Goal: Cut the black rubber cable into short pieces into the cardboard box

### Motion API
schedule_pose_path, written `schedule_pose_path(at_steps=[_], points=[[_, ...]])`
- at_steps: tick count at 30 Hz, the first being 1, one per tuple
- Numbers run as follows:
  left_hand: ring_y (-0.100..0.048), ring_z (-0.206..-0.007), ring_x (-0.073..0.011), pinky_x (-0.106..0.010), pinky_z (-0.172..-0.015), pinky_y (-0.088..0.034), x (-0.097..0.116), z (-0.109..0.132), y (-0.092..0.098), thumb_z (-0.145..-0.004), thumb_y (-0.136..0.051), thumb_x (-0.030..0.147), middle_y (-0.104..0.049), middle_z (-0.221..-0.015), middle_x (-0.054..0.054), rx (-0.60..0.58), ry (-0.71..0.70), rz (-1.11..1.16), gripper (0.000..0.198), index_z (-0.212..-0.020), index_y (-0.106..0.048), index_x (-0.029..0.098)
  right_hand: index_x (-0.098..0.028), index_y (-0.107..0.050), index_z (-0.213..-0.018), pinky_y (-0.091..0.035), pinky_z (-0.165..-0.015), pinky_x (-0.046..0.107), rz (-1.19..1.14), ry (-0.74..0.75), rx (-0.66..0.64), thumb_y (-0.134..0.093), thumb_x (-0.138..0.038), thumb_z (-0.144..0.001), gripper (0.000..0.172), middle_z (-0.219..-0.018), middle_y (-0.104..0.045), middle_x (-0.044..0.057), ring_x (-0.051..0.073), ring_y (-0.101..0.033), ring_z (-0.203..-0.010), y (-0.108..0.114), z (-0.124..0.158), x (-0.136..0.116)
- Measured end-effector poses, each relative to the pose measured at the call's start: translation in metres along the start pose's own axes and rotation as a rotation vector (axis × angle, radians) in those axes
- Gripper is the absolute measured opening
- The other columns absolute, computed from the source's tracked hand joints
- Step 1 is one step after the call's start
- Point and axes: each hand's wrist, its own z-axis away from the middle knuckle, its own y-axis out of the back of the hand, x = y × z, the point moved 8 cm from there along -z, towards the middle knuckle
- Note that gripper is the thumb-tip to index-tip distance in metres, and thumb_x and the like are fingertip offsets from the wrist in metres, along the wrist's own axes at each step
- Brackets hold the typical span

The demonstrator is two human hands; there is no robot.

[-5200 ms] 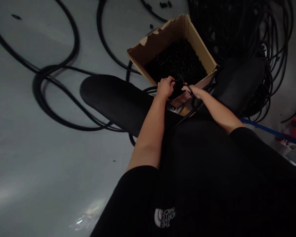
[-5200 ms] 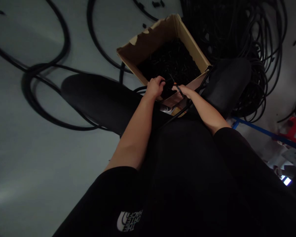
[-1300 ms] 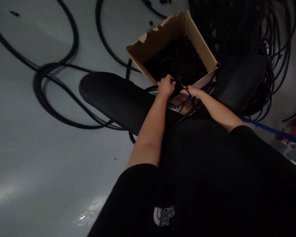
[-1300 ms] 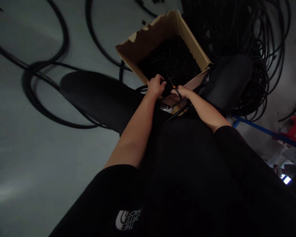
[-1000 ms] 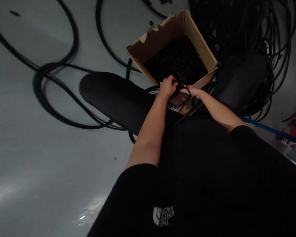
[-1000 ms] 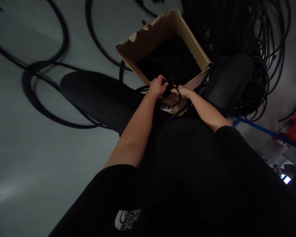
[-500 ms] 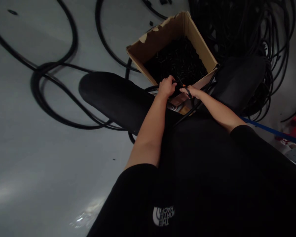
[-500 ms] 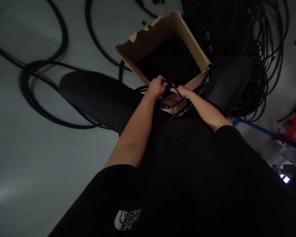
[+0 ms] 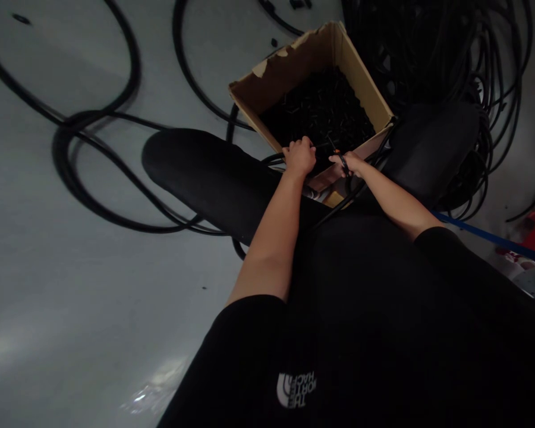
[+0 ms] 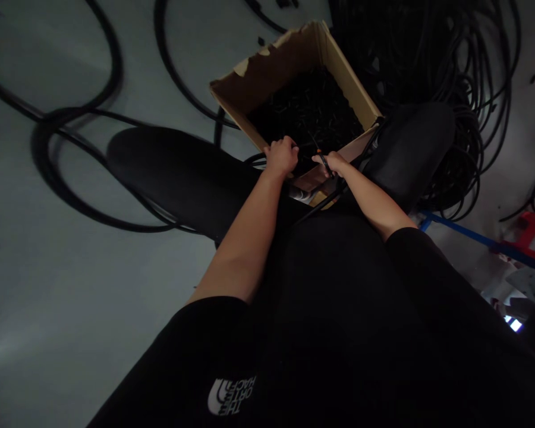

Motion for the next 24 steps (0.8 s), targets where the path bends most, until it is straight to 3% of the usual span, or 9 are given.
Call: schedule_pose_path(at_steps=[4,13,20,24], points=[[-0.059,-0.18,-0.0534,-0.079,-0.151,-0.041,-0.005,0.002,0.0,-0.125,-0.046,0.037,-0.073,-0.184,-0.032,-0.013,0.023,-0.053,0.063,-0.177,-0.075,0.017,-0.023,-0.064,-0.078,-0.042,-0.052,0.023,0.014,-0.013,0.093,-0.085,-0.034,-0.115,0.044,-0.06,-0.064,0.003,0.017,-0.062,-0.059,0.006,0.0,0.002],[-0.054,-0.185,-0.0527,-0.073,-0.155,-0.04,-0.005,0.004,0.0,-0.126,-0.039,0.038,-0.065,-0.191,-0.037,-0.064,0.042,-0.102,0.071,-0.18,-0.071,0.005,-0.021,-0.069,-0.079,-0.038,-0.057,0.027,0.262,-0.006,0.187,-0.076,-0.033,-0.115,0.038,-0.065,-0.06,0.003,0.018,-0.059,-0.066,0.01,0.006,-0.009],[-0.058,-0.181,-0.055,-0.079,-0.153,-0.04,-0.008,-0.001,-0.002,-0.125,-0.043,0.038,-0.071,-0.186,-0.035,-0.033,0.026,-0.043,0.065,-0.176,-0.075,0.014,-0.024,-0.063,-0.077,-0.04,-0.067,0.028,0.363,0.065,0.238,-0.087,-0.03,-0.11,0.041,-0.071,-0.055,0.001,0.02,-0.06,-0.075,0.012,0.006,-0.014],[-0.058,-0.18,-0.0556,-0.08,-0.153,-0.038,-0.01,-0.001,-0.002,-0.126,-0.045,0.044,-0.073,-0.183,-0.036,-0.017,0.032,-0.001,0.064,-0.173,-0.076,0.014,-0.025,-0.064,-0.075,-0.04,-0.067,0.028,0.393,0.053,0.204,-0.092,-0.022,-0.098,0.036,-0.067,-0.052,0.0,0.021,-0.06,-0.075,0.009,0.001,-0.011]])
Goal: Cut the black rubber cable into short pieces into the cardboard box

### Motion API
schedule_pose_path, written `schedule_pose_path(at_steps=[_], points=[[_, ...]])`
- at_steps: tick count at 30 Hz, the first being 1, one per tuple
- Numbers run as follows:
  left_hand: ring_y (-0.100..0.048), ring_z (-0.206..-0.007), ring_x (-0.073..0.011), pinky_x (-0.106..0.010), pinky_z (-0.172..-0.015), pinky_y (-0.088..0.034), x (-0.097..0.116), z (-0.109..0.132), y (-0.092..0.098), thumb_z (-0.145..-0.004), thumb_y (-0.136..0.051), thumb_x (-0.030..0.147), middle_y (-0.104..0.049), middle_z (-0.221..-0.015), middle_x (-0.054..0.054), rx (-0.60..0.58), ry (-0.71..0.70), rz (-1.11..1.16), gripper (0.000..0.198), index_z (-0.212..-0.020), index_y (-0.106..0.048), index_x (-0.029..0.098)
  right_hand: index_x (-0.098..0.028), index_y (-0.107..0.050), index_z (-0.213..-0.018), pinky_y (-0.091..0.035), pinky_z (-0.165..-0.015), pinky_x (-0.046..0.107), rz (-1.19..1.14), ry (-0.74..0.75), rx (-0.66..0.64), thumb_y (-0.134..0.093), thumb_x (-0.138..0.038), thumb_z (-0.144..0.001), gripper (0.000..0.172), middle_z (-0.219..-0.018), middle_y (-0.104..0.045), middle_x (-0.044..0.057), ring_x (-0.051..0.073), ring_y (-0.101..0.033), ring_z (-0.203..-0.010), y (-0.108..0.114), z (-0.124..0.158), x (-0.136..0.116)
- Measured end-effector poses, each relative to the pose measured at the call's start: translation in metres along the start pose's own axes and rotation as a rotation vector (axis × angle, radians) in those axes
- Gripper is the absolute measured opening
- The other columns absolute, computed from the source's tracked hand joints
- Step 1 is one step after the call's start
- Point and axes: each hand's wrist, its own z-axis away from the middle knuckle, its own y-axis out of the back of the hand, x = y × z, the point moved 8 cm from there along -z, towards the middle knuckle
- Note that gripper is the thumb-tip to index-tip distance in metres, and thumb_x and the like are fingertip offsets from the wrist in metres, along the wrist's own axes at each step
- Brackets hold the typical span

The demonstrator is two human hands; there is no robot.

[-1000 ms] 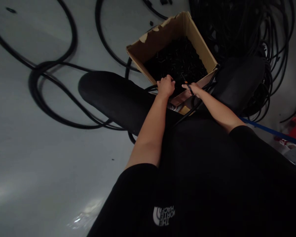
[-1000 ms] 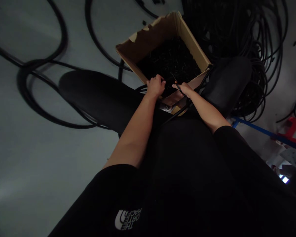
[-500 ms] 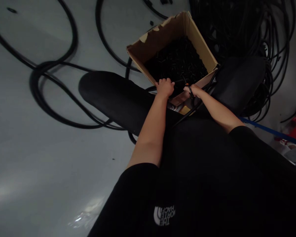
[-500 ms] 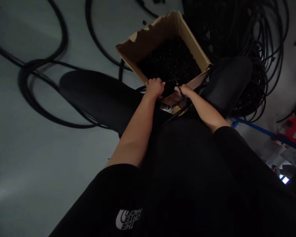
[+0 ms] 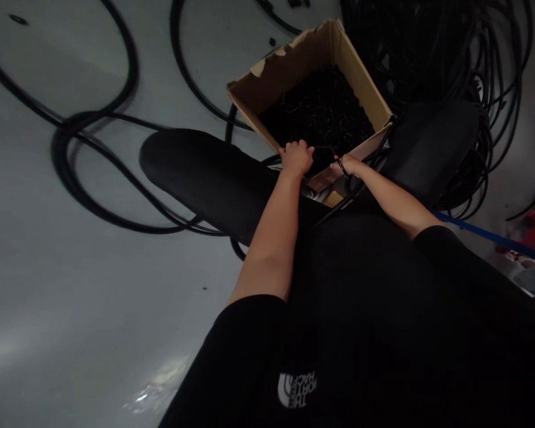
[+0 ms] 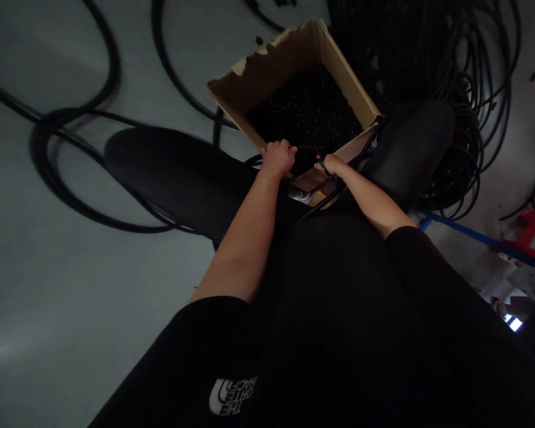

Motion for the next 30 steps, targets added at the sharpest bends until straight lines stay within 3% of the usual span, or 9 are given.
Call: schedule_pose_path(at_steps=[6,11,16,22,26,30], points=[[-0.06,-0.178,-0.0573,-0.083,-0.152,-0.037,-0.001,0.001,0.0,-0.126,-0.045,0.048,-0.076,-0.178,-0.038,0.006,0.0,0.021,0.066,-0.173,-0.075,0.013,-0.023,-0.065,-0.077,-0.037,-0.06,0.025,-0.091,-0.011,-0.017,-0.092,-0.02,-0.096,0.033,-0.066,-0.056,-0.001,0.017,-0.055,-0.069,-0.002,-0.001,0.005],[-0.067,-0.171,-0.0539,-0.077,-0.147,-0.044,0.007,0.001,-0.001,-0.128,-0.047,0.054,-0.085,-0.166,-0.029,-0.038,-0.094,-0.019,0.059,-0.164,-0.083,0.023,-0.022,-0.062,-0.076,-0.041,-0.056,0.023,-0.268,-0.061,-0.109,-0.077,-0.016,-0.105,0.033,-0.068,-0.063,0.001,0.015,-0.056,-0.063,-0.008,0.003,0.003],[-0.071,-0.167,-0.0508,-0.067,-0.147,-0.047,0.016,0.001,0.0,-0.132,-0.041,0.062,-0.089,-0.155,-0.026,-0.075,-0.163,-0.016,0.063,-0.148,-0.088,0.021,-0.02,-0.066,-0.079,-0.048,-0.059,0.021,-0.324,-0.08,-0.119,-0.08,-0.006,-0.094,0.025,-0.069,-0.065,0.001,0.015,-0.062,-0.069,-0.003,0.009,-0.003],[-0.079,-0.153,-0.0486,-0.062,-0.143,-0.051,0.011,-0.002,0.01,-0.133,-0.026,0.057,-0.091,-0.146,-0.027,-0.025,-0.099,0.008,0.078,-0.136,-0.093,0.017,-0.019,-0.066,-0.074,-0.05,-0.06,0.019,-0.339,-0.077,-0.225,-0.081,0.0,-0.084,0.026,-0.065,-0.066,0.0,0.013,-0.062,-0.065,0.0,0.015,-0.005],[-0.08,-0.152,-0.0479,-0.05,-0.134,-0.057,0.0,-0.006,0.02,-0.131,-0.031,0.061,-0.092,-0.139,-0.028,0.039,-0.001,0.062,0.076,-0.13,-0.094,0.018,-0.021,-0.061,-0.07,-0.05,-0.057,0.021,-0.403,-0.048,-0.232,-0.083,-0.005,-0.096,0.037,-0.061,-0.062,0.0,0.014,-0.06,-0.06,0.004,0.012,-0.007],[-0.08,-0.15,-0.047,-0.049,-0.128,-0.06,-0.01,-0.01,0.025,-0.13,-0.031,0.058,-0.092,-0.131,-0.027,0.09,0.046,0.115,0.074,-0.129,-0.094,0.019,-0.025,-0.056,-0.071,-0.045,-0.05,0.023,-0.45,0.001,-0.212,-0.076,-0.016,-0.118,0.051,-0.056,-0.052,-0.002,0.015,-0.049,-0.054,0.009,0.008,-0.009]])
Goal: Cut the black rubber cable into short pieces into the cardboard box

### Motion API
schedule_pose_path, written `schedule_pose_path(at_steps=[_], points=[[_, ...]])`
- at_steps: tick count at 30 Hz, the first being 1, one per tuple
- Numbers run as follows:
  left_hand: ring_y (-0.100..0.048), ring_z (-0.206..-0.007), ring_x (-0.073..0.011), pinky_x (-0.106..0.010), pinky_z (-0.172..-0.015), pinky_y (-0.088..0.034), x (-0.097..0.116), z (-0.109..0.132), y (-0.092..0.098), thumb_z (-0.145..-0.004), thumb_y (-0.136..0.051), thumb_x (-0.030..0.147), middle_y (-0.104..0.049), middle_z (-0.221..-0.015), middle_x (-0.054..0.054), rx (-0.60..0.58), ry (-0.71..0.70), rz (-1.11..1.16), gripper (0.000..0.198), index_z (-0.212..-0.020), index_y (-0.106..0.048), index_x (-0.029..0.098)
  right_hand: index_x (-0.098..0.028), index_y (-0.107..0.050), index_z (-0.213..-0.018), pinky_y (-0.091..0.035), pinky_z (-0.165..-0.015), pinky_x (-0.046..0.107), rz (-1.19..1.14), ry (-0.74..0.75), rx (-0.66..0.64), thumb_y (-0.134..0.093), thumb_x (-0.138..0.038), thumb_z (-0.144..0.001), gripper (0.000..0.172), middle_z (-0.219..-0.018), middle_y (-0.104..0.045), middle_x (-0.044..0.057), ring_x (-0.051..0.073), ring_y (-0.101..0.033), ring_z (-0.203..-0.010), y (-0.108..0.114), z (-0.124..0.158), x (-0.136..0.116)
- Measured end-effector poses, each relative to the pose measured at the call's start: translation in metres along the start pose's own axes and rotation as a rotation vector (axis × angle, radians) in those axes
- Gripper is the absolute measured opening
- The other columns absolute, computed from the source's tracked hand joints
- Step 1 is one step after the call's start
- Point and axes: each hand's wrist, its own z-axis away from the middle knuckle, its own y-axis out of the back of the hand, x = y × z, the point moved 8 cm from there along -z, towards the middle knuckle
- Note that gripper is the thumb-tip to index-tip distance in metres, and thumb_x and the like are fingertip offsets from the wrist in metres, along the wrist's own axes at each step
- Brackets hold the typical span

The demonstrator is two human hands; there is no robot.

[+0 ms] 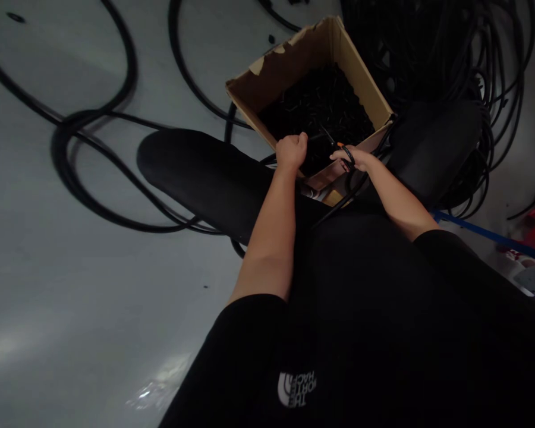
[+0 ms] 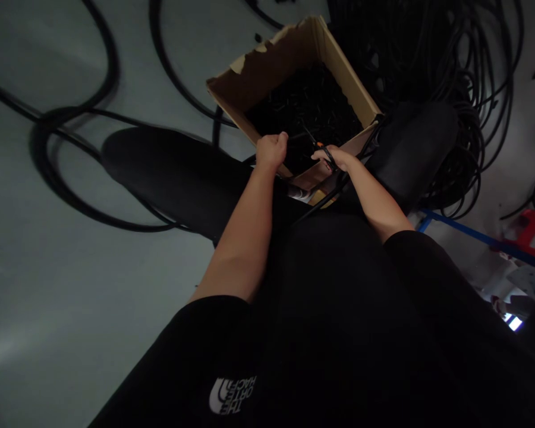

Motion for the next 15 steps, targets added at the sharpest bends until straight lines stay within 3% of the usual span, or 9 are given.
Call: schedule_pose_path(at_steps=[4,10,15], points=[[-0.082,-0.149,-0.0466,-0.049,-0.127,-0.062,-0.006,-0.001,0.003,-0.129,-0.031,0.057,-0.093,-0.128,-0.027,0.034,0.022,0.025,0.075,-0.132,-0.095,0.018,-0.026,-0.055,-0.074,-0.042,-0.049,0.022,0.008,0.016,0.022,-0.079,-0.017,-0.119,0.052,-0.057,-0.052,-0.003,0.014,-0.047,-0.054,0.0,0.003,-0.002],[-0.082,-0.152,-0.0456,-0.045,-0.13,-0.06,-0.013,0.0,0.006,-0.127,-0.03,0.046,-0.091,-0.147,-0.032,0.018,0.085,-0.044,0.074,-0.139,-0.095,0.013,-0.027,-0.052,-0.075,-0.044,-0.05,0.02,0.094,0.015,0.018,-0.093,-0.019,-0.108,0.053,-0.056,-0.052,-0.004,0.014,-0.048,-0.056,-0.004,0.008,0.001],[-0.083,-0.145,-0.0454,-0.047,-0.126,-0.062,-0.013,-0.002,0.004,-0.126,-0.035,0.046,-0.093,-0.135,-0.029,-0.003,0.052,-0.018,0.068,-0.137,-0.095,0.015,-0.027,-0.052,-0.077,-0.047,-0.051,0.02,0.102,0.026,-0.023,-0.099,-0.024,-0.103,0.053,-0.06,-0.055,-0.003,0.015,-0.053,-0.059,-0.006,0.008,0.003]])
